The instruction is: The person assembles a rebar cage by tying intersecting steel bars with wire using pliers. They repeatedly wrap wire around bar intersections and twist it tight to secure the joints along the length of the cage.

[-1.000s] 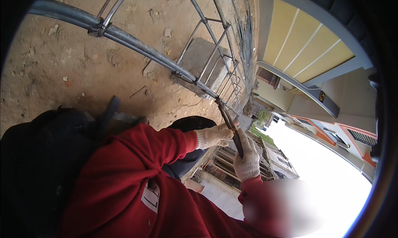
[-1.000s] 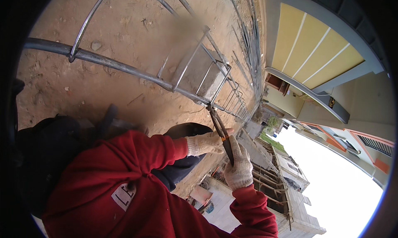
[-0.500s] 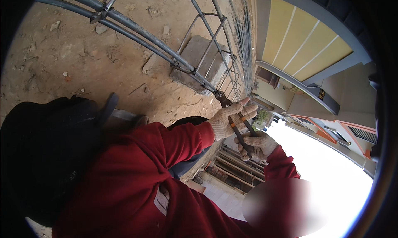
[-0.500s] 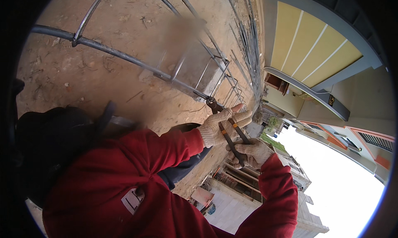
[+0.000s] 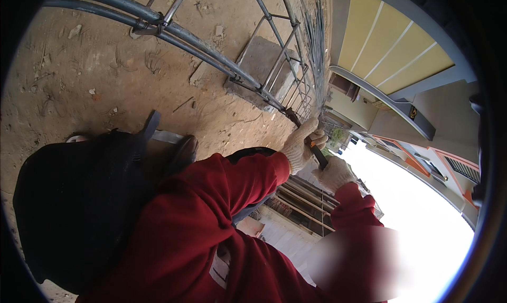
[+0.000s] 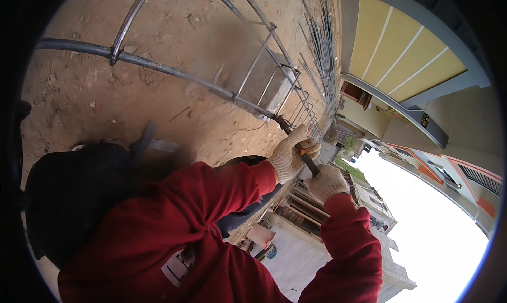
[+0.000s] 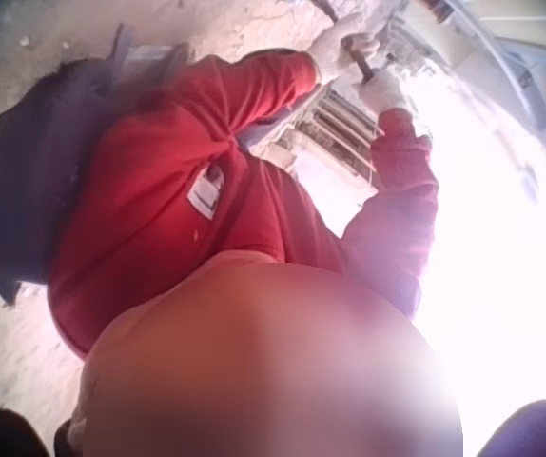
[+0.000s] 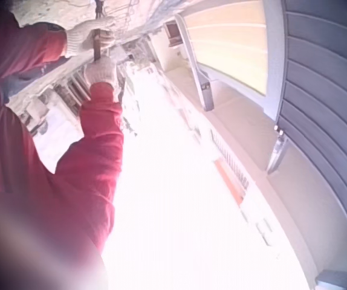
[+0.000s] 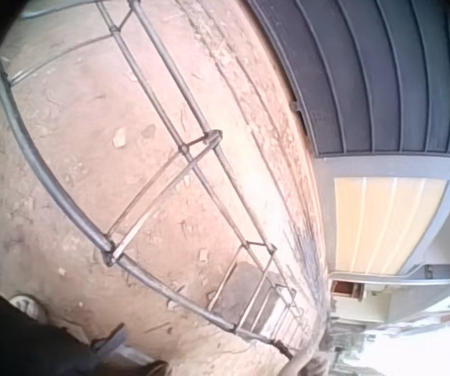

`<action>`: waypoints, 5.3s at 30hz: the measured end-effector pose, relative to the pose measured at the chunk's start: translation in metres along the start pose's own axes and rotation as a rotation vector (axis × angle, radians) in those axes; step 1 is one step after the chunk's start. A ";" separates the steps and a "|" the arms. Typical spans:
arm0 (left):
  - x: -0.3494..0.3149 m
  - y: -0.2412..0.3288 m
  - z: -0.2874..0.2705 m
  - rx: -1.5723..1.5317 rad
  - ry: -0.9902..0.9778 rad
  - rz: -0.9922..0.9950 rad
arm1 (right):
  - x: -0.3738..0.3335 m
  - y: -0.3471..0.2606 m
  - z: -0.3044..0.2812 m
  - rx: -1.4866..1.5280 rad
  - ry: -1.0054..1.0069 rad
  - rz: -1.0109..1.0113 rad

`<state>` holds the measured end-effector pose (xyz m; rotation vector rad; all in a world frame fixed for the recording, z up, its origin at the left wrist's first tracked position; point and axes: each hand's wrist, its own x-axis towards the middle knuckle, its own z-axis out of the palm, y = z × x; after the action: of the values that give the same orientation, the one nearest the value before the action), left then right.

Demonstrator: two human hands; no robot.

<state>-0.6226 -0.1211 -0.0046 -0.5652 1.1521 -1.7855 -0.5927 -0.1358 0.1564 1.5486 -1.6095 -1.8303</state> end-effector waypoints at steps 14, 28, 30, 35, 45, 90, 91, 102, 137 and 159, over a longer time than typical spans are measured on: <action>-0.010 -0.012 0.037 -0.261 0.064 0.094 | -0.034 -0.007 0.013 0.224 0.309 -0.120; -0.041 0.028 -0.058 1.519 0.183 0.150 | 0.065 0.031 0.138 1.463 -0.738 -0.313; -0.032 0.042 -0.086 1.545 0.040 0.034 | 0.081 0.032 0.159 1.532 -0.973 -0.467; -0.027 0.102 -0.171 1.656 -0.200 -0.120 | 0.141 -0.007 0.239 1.437 -0.855 -0.758; -0.039 0.206 -0.164 1.586 0.622 0.571 | 0.273 -0.132 0.376 1.222 0.417 -0.818; 0.010 0.048 -0.119 2.299 0.632 -0.032 | 0.264 -0.101 0.317 2.481 -0.030 -1.078; 0.010 0.049 -0.120 2.335 0.642 -0.095 | 0.263 -0.099 0.318 2.447 -0.026 -1.105; -0.001 0.053 -0.124 2.655 0.540 0.011 | 0.254 -0.101 0.303 2.454 0.042 -0.850; 0.001 0.096 -0.160 1.432 0.468 0.158 | 0.249 -0.110 0.320 1.242 1.353 -1.177; 0.002 0.073 -0.158 1.875 0.653 -0.183 | 0.250 -0.124 0.332 2.692 -0.041 -0.718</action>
<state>-0.7105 -0.0599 -0.1415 1.0857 -0.5762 -2.3484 -0.9086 -0.0926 -0.1377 -0.7844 1.2769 -0.8517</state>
